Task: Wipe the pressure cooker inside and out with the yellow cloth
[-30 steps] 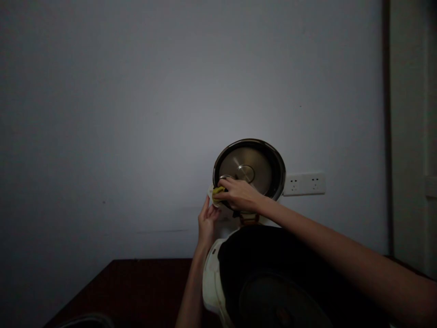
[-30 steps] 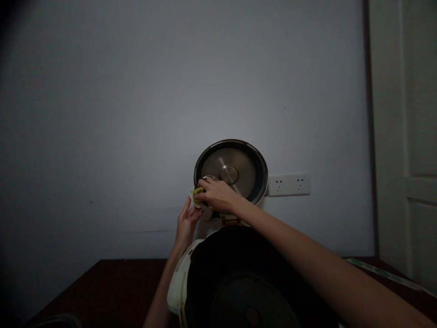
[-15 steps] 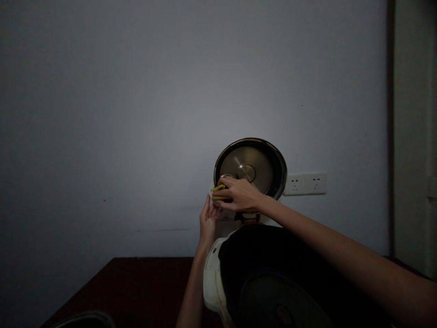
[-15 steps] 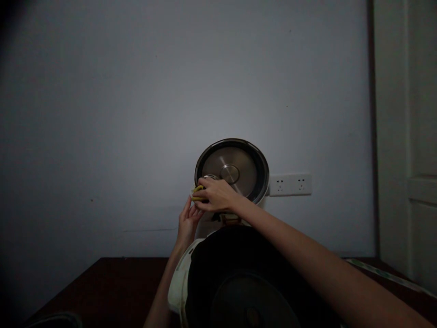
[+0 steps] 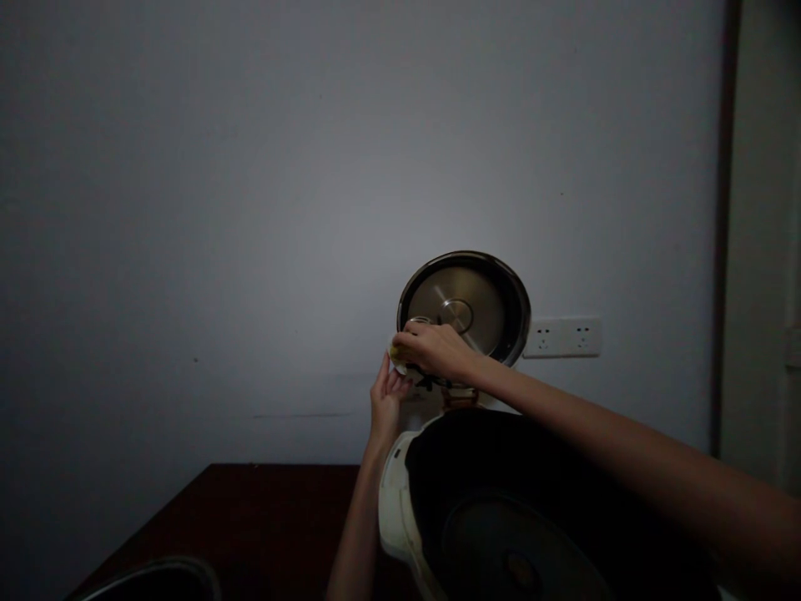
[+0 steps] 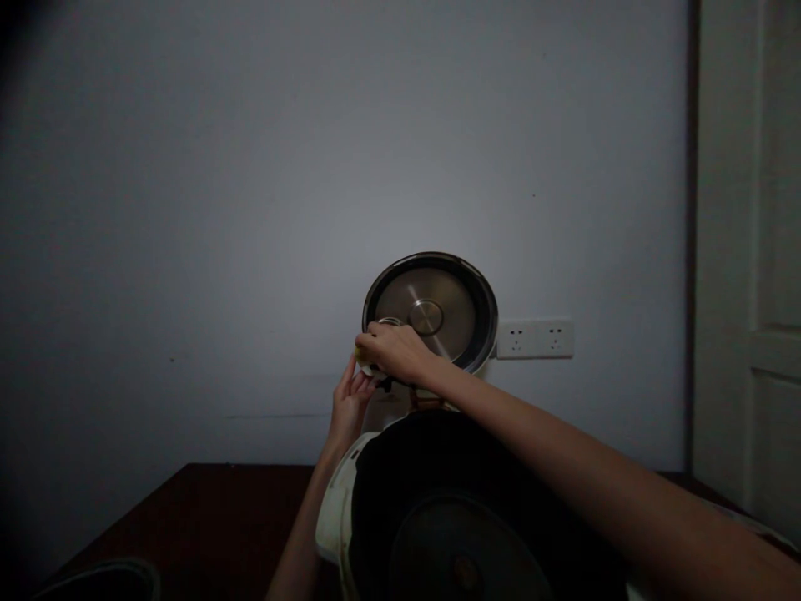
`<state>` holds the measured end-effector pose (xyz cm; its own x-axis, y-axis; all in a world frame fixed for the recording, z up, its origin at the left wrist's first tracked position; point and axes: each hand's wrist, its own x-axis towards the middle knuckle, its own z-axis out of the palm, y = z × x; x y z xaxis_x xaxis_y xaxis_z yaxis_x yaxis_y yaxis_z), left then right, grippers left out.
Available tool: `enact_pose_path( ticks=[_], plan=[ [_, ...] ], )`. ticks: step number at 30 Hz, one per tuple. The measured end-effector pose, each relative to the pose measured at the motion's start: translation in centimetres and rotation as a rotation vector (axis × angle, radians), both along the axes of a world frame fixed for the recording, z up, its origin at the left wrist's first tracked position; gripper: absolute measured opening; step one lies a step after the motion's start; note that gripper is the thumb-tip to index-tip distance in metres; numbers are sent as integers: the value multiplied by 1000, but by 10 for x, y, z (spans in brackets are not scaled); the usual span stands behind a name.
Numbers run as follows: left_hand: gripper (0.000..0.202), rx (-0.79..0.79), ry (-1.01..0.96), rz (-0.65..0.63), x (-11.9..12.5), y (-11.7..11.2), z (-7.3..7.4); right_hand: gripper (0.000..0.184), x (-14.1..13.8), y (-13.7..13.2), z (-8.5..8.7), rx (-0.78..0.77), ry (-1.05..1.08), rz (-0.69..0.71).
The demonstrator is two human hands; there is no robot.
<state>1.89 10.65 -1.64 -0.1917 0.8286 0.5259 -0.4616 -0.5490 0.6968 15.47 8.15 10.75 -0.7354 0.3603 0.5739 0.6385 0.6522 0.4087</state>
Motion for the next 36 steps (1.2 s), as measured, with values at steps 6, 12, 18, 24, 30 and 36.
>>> enact_pose_path(
  ticks=[6,12,18,24,30,36],
  plan=[
    [87,10,-2,9,1,-2,1,19,-6,-10,4,17,-110,-49],
    [89,28,11,-2,3,-4,3,23,-17,-17,15,21,-77,-103],
    [90,35,-17,-28,3,-3,2,22,-16,-20,13,-18,-132,-128],
    [90,27,-7,-19,2,-5,3,22,-19,-19,16,25,-132,-124],
    [90,3,13,8,3,-6,5,24,-23,-21,14,17,-88,-150],
    [95,-11,-10,-24,2,-4,3,21,-24,-19,17,-55,-119,-163]
  ],
)
